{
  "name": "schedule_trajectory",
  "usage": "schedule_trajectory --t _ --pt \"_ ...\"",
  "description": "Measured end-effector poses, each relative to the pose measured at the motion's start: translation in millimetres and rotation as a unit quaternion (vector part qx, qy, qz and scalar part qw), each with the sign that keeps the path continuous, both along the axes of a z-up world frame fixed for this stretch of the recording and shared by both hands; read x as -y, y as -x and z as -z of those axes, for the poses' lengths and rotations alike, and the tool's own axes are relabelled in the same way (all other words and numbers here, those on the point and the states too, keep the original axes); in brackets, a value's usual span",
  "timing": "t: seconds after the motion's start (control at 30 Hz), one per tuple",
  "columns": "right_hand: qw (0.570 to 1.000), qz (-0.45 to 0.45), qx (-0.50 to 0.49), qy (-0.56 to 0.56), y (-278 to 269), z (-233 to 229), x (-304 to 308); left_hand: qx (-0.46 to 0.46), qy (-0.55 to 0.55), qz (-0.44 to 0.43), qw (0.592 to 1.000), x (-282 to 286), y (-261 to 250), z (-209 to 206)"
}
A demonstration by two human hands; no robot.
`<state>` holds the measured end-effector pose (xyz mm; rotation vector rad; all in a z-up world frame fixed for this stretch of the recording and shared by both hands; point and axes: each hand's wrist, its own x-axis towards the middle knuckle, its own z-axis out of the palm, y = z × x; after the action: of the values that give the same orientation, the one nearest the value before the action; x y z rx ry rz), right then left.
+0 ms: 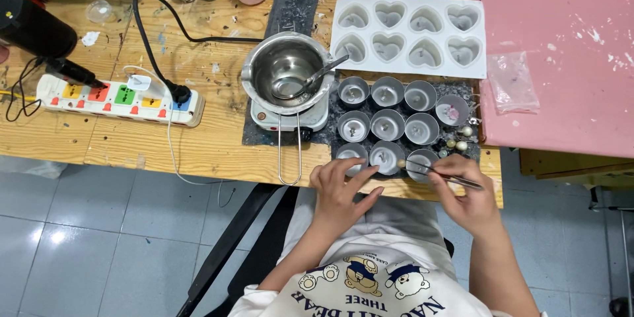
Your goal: Preparing and positioning wicks and decorative elements in small candle tins.
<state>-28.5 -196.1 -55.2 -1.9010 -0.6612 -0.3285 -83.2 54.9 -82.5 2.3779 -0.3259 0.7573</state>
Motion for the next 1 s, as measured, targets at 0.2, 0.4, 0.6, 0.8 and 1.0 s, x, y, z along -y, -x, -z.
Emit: schedule_trajectory --t 0.2,0.4,0.6,0.8,1.0 --pt "0.992 -0.044 -0.034 0.11 -12 -10 -18 -0.027 -0.079 -0.007 0.996 5 -5 -8" --pt "0.98 -0.066 -0.102 0.156 -19 -21 -29 -0.039 -0.128 0.013 0.991 7 -10 -11" --pt "0.976 -0.073 -0.129 0.158 -21 -26 -32 -0.047 -0.131 0.03 0.99 8 -14 -13" --pt "0.975 -0.049 -0.146 0.163 -20 -30 -26 -0.048 -0.126 0.023 0.991 11 -17 -9" --pt "0.991 0.0 -0.054 0.122 -16 -31 -1 -0.028 -0.133 0.016 0.991 14 -21 0"
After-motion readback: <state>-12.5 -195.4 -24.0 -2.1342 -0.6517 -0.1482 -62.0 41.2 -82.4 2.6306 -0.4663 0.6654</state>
